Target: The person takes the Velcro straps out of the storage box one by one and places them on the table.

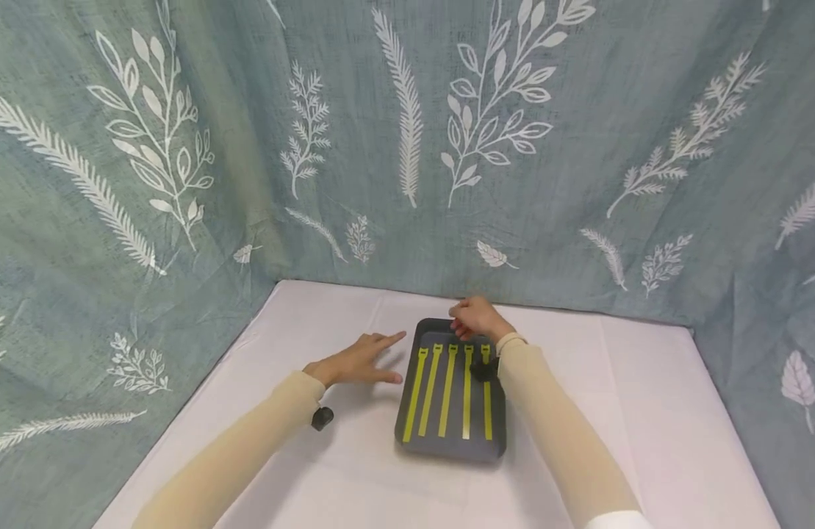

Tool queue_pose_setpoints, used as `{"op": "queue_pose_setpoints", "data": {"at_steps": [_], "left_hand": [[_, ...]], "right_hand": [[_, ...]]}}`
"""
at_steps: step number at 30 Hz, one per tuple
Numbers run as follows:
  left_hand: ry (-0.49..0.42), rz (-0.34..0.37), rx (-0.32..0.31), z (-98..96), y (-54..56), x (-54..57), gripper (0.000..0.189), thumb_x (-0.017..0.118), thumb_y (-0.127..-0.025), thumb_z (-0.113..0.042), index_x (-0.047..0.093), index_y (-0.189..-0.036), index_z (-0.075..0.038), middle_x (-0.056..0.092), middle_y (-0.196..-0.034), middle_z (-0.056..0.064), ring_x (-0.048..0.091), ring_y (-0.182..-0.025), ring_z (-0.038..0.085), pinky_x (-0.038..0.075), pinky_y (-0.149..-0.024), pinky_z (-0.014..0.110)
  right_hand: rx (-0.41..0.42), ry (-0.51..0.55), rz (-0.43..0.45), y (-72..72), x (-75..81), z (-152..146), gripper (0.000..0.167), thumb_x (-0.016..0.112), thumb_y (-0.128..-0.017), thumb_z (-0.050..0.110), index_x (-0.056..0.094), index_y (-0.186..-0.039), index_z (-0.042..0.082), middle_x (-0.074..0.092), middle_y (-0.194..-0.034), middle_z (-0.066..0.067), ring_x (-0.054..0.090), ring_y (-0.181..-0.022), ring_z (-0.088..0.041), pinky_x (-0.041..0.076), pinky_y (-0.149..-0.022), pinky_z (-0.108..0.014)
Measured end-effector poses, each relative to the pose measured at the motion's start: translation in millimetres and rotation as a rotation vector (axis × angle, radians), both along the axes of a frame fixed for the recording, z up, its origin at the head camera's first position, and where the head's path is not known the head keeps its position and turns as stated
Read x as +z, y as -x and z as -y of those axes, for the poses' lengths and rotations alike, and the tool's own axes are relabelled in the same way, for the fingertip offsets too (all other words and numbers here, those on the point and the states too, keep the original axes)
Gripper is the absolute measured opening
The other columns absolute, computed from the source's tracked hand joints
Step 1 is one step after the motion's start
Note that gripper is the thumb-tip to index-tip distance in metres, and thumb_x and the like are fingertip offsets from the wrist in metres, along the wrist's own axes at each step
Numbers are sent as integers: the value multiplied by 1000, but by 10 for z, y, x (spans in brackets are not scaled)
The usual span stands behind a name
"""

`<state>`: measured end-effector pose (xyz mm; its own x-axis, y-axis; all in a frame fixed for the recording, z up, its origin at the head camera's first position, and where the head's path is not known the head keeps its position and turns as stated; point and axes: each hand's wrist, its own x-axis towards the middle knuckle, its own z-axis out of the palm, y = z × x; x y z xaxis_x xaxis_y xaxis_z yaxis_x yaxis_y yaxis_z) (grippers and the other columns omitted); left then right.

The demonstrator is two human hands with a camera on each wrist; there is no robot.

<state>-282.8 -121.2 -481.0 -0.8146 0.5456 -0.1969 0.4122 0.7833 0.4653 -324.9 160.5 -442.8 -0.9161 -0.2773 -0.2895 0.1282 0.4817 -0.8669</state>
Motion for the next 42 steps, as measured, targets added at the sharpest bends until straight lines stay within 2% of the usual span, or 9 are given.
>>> {"op": "queue_pose_setpoints", "data": {"at_steps": [3,6,9,16,23,27,33,36,42], "left_hand": [[-2,60,-20,39,-139,-112,96,75,-86,-57,26,-162,-26,36,-161,17,33,-149,36,34,-118,56],[-3,83,-17,78,-211,-168,100,77,-84,-57,24,-163,-27,34,-162,15,31,-149,35,34,-119,56],[1,66,-15,101,-225,-208,103,78,-83,-57,21,-163,-27,33,-162,14,31,-149,34,34,-119,55],[17,64,-45,115,-274,-337,102,75,-85,-59,20,-164,-24,33,-162,17,33,-148,37,35,-117,57],[31,75,-49,60,-285,-422,102,76,-85,-58,21,-163,-23,32,-162,17,33,-148,35,36,-117,56],[50,82,-53,35,-324,-424,101,75,-84,-60,22,-163,-25,32,-162,16,34,-148,35,37,-116,57],[86,83,-85,28,-343,-404,105,75,-84,-61,17,-164,-27,33,-162,13,37,-147,33,39,-115,55],[97,69,-104,8,-312,-327,106,76,-84,-60,16,-164,-26,34,-162,13,38,-147,33,40,-115,54],[140,27,-138,-42,-191,-157,103,75,-84,-62,21,-164,-25,39,-159,12,40,-145,31,41,-115,50]], "right_hand": [[23,70,116,-132,-169,188,42,48,-105,17,58,-130,-16,74,-98,-18,74,-77,-19,62,-80,-36],[43,122,203,-218,-251,360,45,45,-106,18,56,-131,-17,69,-119,-29,75,-97,-32,61,-86,-37],[39,139,207,-253,-271,486,48,42,-108,22,53,-133,-17,63,-128,-34,72,-107,-38,61,-86,-37],[49,141,240,-323,-376,599,52,39,-109,25,44,-141,-16,58,-132,-37,70,-107,-39,60,-89,-41],[26,163,263,-341,-569,621,56,38,-110,27,40,-143,-18,55,-133,-37,67,-115,-40,58,-95,-45],[-5,173,274,-390,-616,622,56,39,-109,28,41,-141,-19,57,-131,-36,65,-115,-41,58,-95,-45],[9,189,265,-448,-646,584,56,39,-110,29,45,-137,-20,60,-126,-35,68,-110,-40,59,-92,-44],[-3,223,267,-448,-587,565,55,39,-109,29,47,-136,-19,59,-126,-34,68,-110,-39,58,-93,-44],[-20,248,273,-346,-462,536,54,39,-110,29,47,-137,-17,60,-125,-31,68,-109,-37,57,-96,-44]]}}
